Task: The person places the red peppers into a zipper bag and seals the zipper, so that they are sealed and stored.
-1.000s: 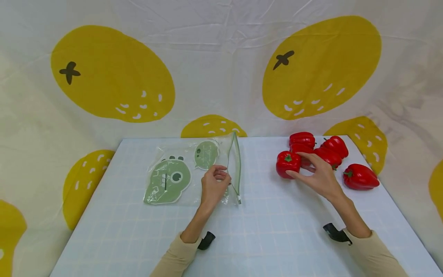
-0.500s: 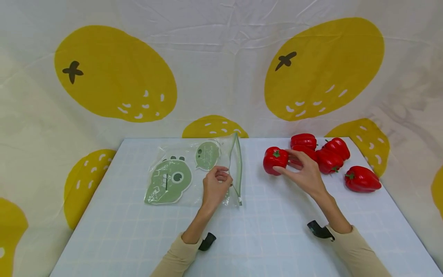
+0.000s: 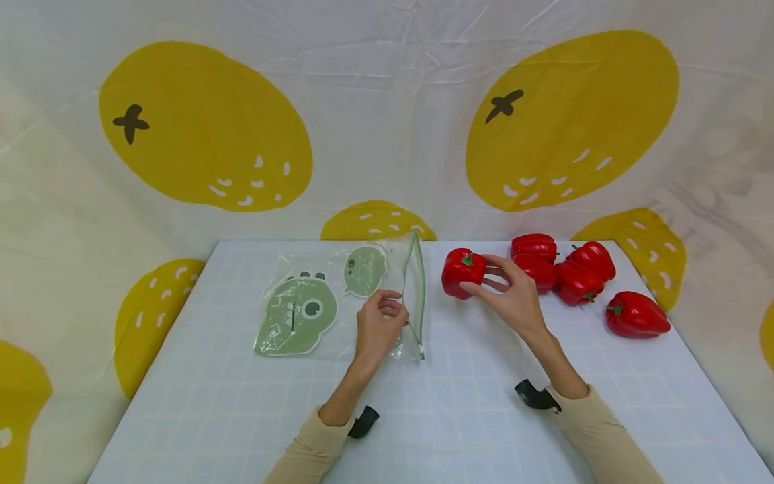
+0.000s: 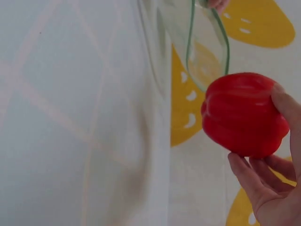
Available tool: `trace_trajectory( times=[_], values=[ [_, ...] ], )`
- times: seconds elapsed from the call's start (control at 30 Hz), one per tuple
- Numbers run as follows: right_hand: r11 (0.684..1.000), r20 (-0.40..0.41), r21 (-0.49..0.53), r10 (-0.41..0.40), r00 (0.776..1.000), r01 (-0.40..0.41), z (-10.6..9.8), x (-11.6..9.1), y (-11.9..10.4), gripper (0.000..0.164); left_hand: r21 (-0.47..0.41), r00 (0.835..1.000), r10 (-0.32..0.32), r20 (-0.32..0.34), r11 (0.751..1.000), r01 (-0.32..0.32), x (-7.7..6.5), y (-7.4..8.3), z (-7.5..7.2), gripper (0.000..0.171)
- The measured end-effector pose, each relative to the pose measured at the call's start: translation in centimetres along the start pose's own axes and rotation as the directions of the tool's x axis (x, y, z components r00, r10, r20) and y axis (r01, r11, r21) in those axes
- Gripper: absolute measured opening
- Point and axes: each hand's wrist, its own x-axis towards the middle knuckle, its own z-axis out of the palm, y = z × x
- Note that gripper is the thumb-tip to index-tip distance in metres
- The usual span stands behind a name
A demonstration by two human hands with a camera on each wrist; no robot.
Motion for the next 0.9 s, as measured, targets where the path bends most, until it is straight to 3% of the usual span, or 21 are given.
trace_trajectory(
  times=[0.3, 0.6, 0.9],
  values=[
    [0.993, 0.031, 0.093, 0.07, 0.997, -0.073, 2.5, 0.7, -0.8, 0.067, -0.007, 1.0, -0.012, 0.006, 1.0, 0.013, 0.1, -0.3, 0.0, 0.019],
    [0.983, 0.094, 0.125, 0.121, 0.988, -0.133, 3.6, 0.3, -4.7, 0.06, -0.011, 1.0, -0.017, 0.011, 1.0, 0.017, 0.1, -0.3, 0.2, 0.018],
    [0.966, 0.133, 0.204, 0.131, 0.982, -0.156, 5.6, 1.2, -0.3, 0.06, -0.037, 0.999, 0.042, 0.007, 0.998, -0.041, 0.1, -0.2, 0.4, 0.016]
  ],
)
